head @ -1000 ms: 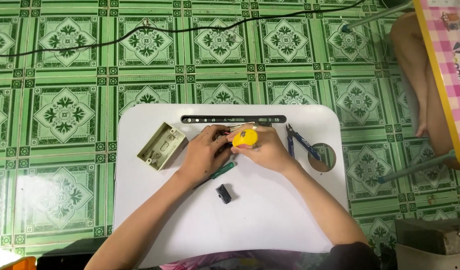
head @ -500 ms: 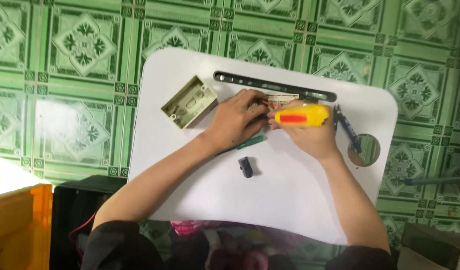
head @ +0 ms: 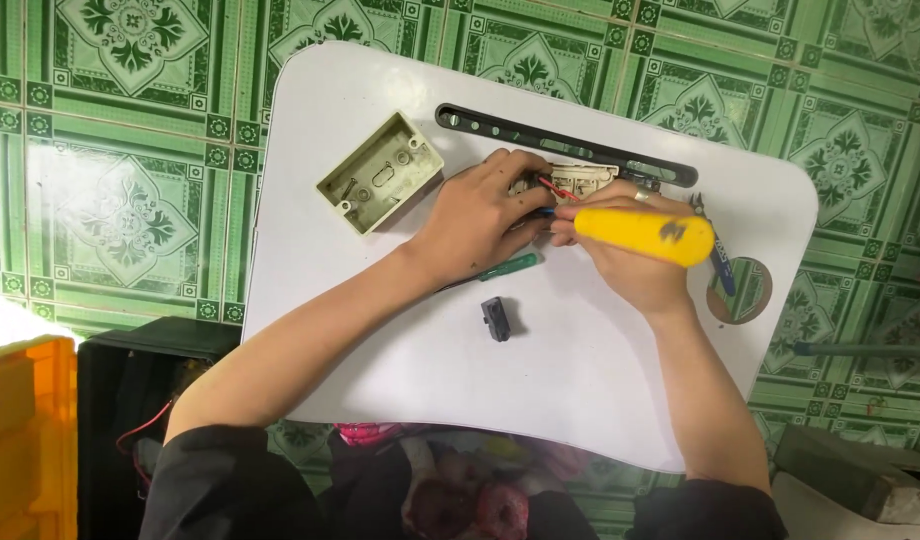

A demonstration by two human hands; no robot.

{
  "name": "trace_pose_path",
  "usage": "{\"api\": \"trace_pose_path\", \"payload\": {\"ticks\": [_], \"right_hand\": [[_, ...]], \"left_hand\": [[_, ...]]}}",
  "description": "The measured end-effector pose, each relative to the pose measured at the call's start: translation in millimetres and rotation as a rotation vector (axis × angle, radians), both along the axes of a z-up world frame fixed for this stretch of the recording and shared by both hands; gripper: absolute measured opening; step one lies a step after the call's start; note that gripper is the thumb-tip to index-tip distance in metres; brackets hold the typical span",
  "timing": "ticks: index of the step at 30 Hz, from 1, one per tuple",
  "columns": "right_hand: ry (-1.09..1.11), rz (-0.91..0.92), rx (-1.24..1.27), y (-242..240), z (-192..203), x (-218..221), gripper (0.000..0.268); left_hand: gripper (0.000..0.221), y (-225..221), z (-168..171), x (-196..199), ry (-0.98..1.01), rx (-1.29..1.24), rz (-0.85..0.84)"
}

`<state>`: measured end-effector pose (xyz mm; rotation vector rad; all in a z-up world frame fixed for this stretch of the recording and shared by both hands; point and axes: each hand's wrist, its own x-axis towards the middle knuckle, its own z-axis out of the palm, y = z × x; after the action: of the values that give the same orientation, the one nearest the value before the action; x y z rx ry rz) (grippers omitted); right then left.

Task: Wiring and securing components of an electrical switch panel using a screwdriver and pliers.

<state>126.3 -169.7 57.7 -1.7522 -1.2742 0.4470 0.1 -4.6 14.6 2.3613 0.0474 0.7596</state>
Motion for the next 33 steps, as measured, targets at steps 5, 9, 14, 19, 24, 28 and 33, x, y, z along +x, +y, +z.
{"api": "trace_pose_path", "payload": {"ticks": [5, 9, 14, 19, 24, 28, 33], "right_hand": [[0.105, -0.119, 0.032, -4, -4, -4, 0.010], [0.021, -0.096, 0.131, 2, -4, -5, 0.011], [-0.086, -0.012, 0.228, -4, -22, 2, 0.013], [0.171, -0.080, 0.194, -4, -23, -4, 0.006], [0.021, -0.178, 0.325, 6, -24, -9, 0.013], [0.042, -0.218, 0.378, 4, -38, -13, 0.019], [-0.041, -0.298, 0.359, 5, -38, -24, 0.019]], "left_hand": [[0.014, 0, 4, 1, 0.000, 0.005, -0.006], [0.014, -1, 4, -1, 0.005, 0.003, 0.004], [0.018, -1, 0, -1, 0.022, 0.023, 0.005], [0.017, 0, 7, -2, 0.041, 0.002, -0.008], [0.017, 2, 13, -3, 0.078, -0.003, -0.037], [0.014, 0, 13, -4, 0.130, 0.000, -0.036], [0.016, 0, 10, -4, 0.129, -0.014, -0.044]]}}
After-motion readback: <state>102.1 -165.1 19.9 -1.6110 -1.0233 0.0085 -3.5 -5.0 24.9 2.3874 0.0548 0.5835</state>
